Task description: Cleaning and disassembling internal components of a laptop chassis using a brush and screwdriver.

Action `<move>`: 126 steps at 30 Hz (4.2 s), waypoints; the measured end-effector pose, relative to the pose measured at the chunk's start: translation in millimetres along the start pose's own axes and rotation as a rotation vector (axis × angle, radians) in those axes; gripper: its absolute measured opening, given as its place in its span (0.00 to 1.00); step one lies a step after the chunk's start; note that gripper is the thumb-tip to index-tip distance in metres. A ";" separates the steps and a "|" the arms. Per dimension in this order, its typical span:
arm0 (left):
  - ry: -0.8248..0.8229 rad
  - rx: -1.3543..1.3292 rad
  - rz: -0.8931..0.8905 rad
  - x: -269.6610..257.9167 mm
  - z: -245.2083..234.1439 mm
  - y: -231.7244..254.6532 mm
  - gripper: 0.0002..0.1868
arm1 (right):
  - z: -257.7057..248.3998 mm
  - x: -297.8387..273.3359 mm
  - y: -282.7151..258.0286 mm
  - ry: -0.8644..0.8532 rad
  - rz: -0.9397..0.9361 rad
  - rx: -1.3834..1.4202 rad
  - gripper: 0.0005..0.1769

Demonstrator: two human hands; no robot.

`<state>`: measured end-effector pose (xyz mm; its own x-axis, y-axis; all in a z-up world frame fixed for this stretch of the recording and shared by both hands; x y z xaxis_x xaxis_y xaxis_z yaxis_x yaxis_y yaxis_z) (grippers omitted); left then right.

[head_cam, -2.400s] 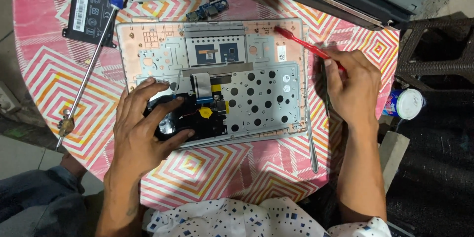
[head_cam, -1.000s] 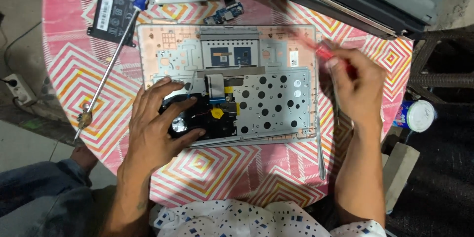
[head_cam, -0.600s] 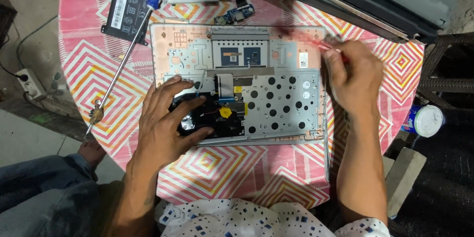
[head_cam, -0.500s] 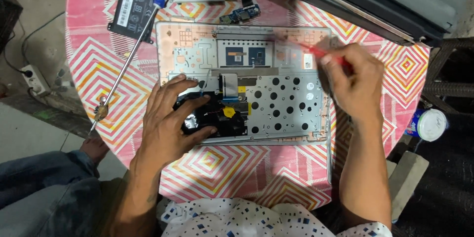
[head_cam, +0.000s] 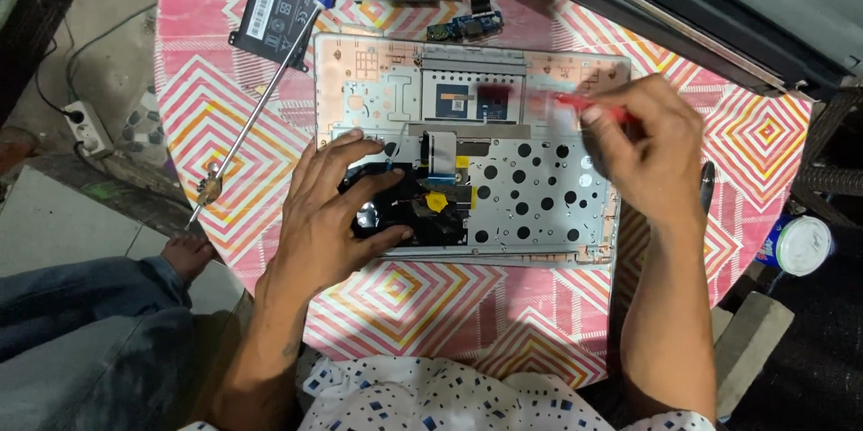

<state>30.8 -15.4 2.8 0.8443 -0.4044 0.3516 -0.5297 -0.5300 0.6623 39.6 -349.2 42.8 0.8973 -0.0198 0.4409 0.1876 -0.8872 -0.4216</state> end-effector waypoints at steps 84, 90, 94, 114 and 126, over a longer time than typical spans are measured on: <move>0.262 0.114 -0.011 -13.0 4.6 -8.4 0.36 | 77.8 47.1 -97.7 -0.137 -0.317 -0.112 0.12; 0.369 0.068 -0.072 -16.6 4.3 -17.8 0.30 | 52.3 29.5 -133.1 -0.465 -0.201 -0.058 0.09; 0.522 0.035 -0.042 -20.5 1.8 -25.6 0.28 | 43.3 8.4 -126.9 -0.410 -0.280 -0.135 0.07; 0.698 -0.220 -0.424 -18.0 -15.6 -34.3 0.07 | 44.5 -57.2 -117.8 -0.428 -0.218 -0.009 0.12; 0.603 -0.101 -0.357 -12.8 -19.6 -27.8 0.07 | 48.4 -56.3 -119.5 -0.549 -0.216 0.290 0.17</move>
<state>36.3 19.1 -7.1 0.8784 0.2796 0.3875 -0.2270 -0.4694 0.8533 -14.1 -219.8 30.1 0.8865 0.4511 0.1034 0.4174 -0.6829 -0.5995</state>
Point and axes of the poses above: each hand's wrist, its own x-axis towards the middle knuckle, its own z-axis out of the palm, y = z × x, the point moved 4 cm from there along x, towards the middle knuckle, and after that the axes turned 11 degrees about y, right-handed, at the moved point
